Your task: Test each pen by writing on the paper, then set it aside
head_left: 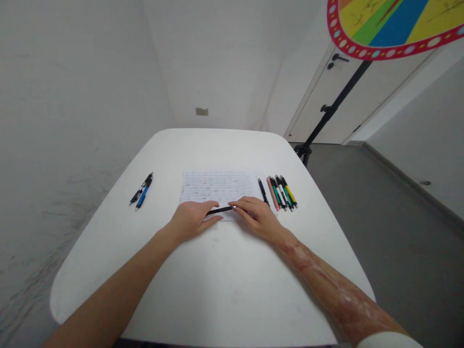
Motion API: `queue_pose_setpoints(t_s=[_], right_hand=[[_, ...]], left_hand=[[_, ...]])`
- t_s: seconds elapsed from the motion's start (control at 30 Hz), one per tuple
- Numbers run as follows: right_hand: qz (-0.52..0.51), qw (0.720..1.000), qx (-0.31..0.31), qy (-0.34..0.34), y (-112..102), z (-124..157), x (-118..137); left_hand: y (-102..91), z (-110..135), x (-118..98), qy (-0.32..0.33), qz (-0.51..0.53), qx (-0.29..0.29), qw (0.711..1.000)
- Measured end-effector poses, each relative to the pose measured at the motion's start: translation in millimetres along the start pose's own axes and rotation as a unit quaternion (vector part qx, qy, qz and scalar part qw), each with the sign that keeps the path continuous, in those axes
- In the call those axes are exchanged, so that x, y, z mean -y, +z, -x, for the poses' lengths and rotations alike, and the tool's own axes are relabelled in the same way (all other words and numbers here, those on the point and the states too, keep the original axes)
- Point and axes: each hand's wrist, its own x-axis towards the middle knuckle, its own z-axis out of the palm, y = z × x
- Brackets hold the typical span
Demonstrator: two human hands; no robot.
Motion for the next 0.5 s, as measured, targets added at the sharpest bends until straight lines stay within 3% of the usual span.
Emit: queue_pose_setpoints(t_s=[0.3,0.5], right_hand=[[-0.019,0.999,-0.042,-0.003,0.2,0.5,-1.5],[-0.026,0.996,-0.064,0.048,-2.3,1.5,4.1]], left_hand=[[2.7,0.4,1.9,0.027,-0.013,-0.012,0.999],[-0.5,0.2,-0.2,0.009,-0.023,-0.014,1.0]])
